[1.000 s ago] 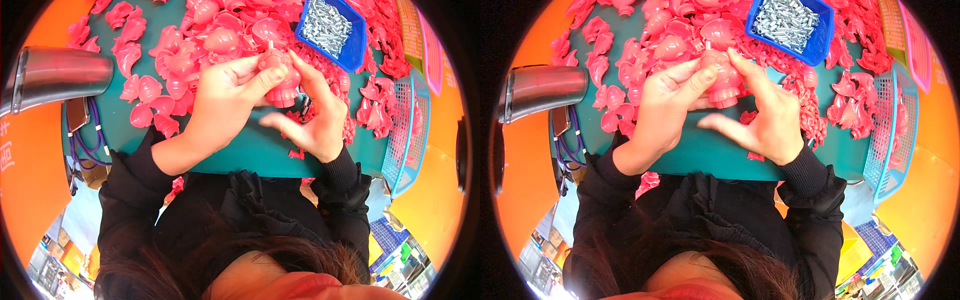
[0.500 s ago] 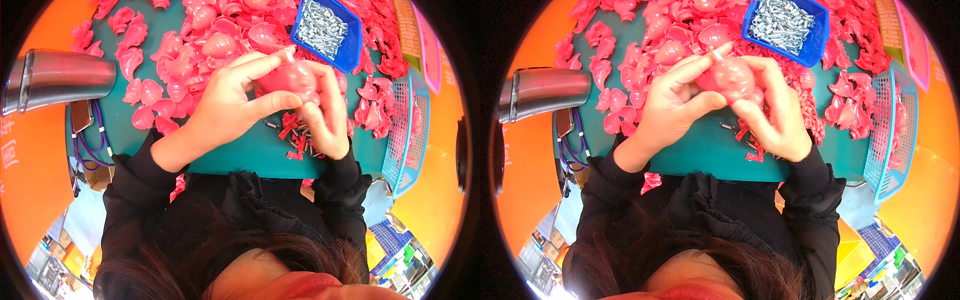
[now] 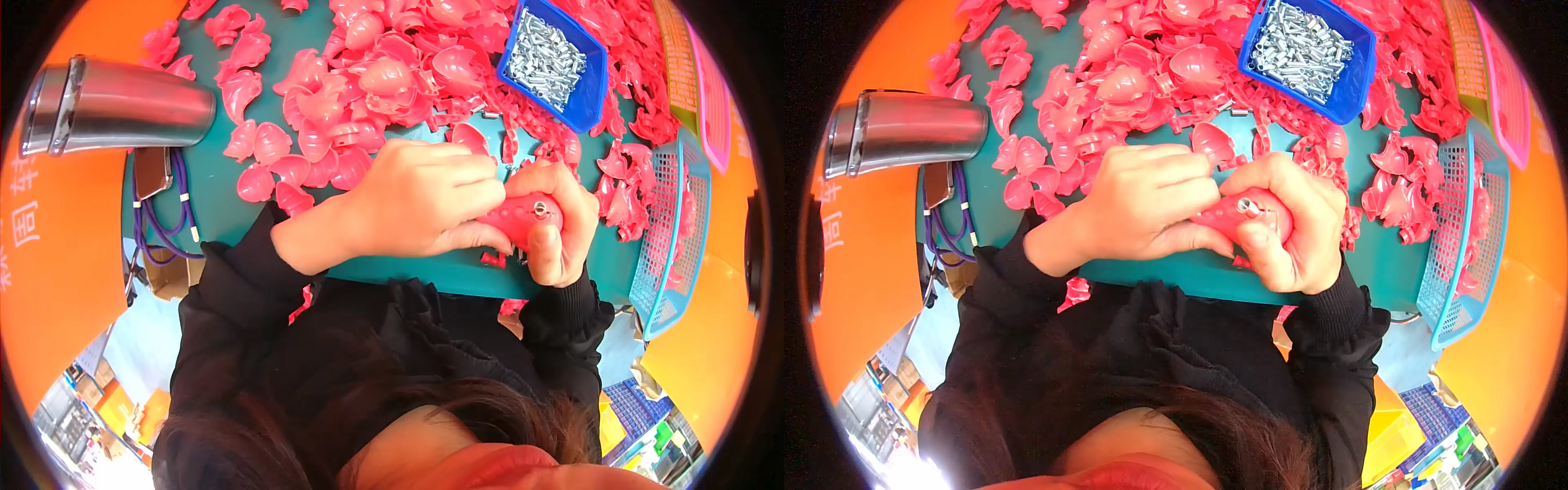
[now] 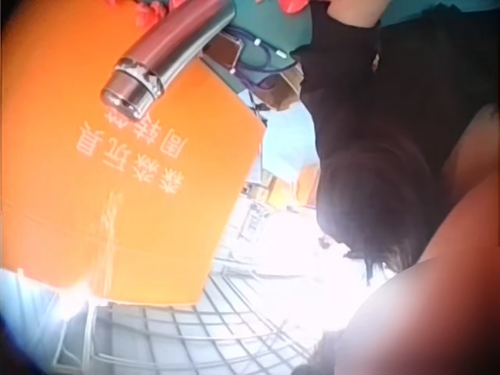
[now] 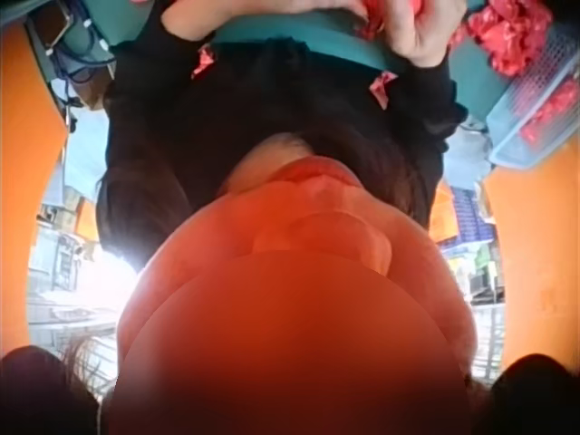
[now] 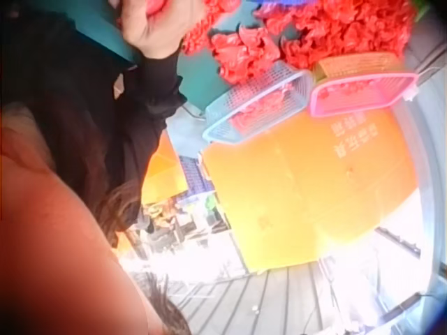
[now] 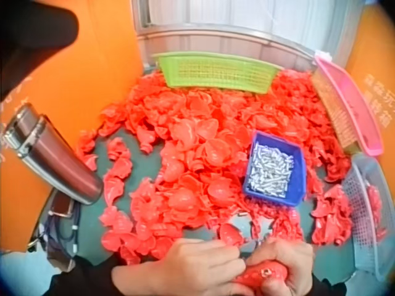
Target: The person is assembling pink toy parts by inserting small white pins into them manually.
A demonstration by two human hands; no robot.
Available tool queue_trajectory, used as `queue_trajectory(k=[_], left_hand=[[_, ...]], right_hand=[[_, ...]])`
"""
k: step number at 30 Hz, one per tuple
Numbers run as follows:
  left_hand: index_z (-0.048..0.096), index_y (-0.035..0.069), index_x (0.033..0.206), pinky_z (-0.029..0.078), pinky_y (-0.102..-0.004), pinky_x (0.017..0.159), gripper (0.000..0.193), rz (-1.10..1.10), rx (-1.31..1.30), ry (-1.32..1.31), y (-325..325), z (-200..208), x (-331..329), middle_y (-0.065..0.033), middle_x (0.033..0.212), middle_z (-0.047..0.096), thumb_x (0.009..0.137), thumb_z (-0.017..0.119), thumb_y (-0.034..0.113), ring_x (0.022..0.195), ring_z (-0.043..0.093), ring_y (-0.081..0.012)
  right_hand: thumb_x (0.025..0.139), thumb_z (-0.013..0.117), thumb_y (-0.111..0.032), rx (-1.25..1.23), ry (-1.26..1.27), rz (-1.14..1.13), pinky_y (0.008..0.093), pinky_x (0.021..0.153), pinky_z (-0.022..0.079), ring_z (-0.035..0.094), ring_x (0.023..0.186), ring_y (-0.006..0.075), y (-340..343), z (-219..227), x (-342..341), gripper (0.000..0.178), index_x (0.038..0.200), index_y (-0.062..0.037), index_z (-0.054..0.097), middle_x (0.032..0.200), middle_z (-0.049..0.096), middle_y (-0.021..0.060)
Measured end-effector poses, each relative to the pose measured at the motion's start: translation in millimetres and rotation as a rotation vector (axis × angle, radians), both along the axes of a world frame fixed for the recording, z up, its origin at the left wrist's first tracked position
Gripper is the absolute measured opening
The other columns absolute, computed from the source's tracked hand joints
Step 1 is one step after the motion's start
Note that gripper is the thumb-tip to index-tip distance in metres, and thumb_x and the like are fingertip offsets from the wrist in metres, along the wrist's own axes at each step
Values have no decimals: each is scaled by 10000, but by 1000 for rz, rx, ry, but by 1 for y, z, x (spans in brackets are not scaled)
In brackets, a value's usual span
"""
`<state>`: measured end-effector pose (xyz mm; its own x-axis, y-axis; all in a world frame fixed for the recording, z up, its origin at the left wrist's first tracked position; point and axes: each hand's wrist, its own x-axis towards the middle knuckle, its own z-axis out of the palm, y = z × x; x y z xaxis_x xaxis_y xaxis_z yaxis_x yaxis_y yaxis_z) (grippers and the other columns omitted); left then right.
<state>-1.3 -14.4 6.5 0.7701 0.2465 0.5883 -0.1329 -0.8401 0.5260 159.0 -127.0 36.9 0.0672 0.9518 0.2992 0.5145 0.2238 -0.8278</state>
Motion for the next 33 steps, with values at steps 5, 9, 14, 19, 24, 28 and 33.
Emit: queue_trajectory(k=[5, 9, 14, 19, 24, 28, 33], left_hand=[[506, 92, 676, 400, -316, 455, 409, 32, 26, -62, -3, 3, 1, -35, 631, 428, 636, 724, 436, 537, 507, -198], [508, 98, 667, 406, -316, 469, 390, 42, 28, -43, -6, 1, -2, -29, 627, 443, 641, 723, 423, 550, 513, -197], [596, 73, 800, 447, -278, 584, 271, 251, 19, 44, 24, 22, -25, -33, 754, 592, 696, 747, 272, 674, 581, -199], [603, 63, 914, 452, -351, 691, 263, 647, 82, 122, 62, 33, -63, -67, 860, 612, 720, 704, 209, 813, 577, -259], [588, 71, 992, 466, -378, 688, 294, 699, 124, 295, 50, 18, -61, -84, 850, 616, 716, 655, 146, 809, 586, -278], [555, 46, 963, 474, -357, 566, 286, 745, 151, 283, 46, 15, -49, -108, 775, 593, 687, 626, 76, 693, 587, -277], [502, 19, 883, 465, -355, 541, 241, 734, 266, 327, 50, 11, -48, -124, 750, 548, 658, 588, 5, 652, 568, -289]], right_hand=[[733, 671, -304, 35, 156, -77, 290, 614, 471, 617, 661, 213, 4, 1, -10, 324, 830, -5, 594, 740, 607, 96], [648, 740, -160, -95, 44, -84, 288, 624, 470, 610, 665, 208, -3, 8, -9, 268, 814, -16, 587, 744, 605, 88], [822, 632, -75, 192, -384, -774, 296, 761, 432, 552, 825, 186, -5, 14, 29, 134, 917, 2, 576, 871, 586, 91], [853, 628, -361, 163, -944, -1163, 359, 832, 451, 570, 966, 294, -64, 35, 140, 426, 1094, -13, 575, 1032, 596, 176], [837, 582, -487, -170, -1217, -1264, 441, 853, 442, 548, 1004, 387, -93, 24, 179, 540, 1173, -65, 552, 1073, 588, 223], [853, 553, -471, -92, -1269, -1224, 473, 828, 449, 562, 980, 403, -108, 16, 209, 514, 1199, -92, 543, 1070, 606, 207], [848, 534, -499, -247, -1305, -1407, 468, 811, 455, 586, 952, 383, -123, 15, 225, 505, 1199, -137, 552, 1043, 630, 184]])
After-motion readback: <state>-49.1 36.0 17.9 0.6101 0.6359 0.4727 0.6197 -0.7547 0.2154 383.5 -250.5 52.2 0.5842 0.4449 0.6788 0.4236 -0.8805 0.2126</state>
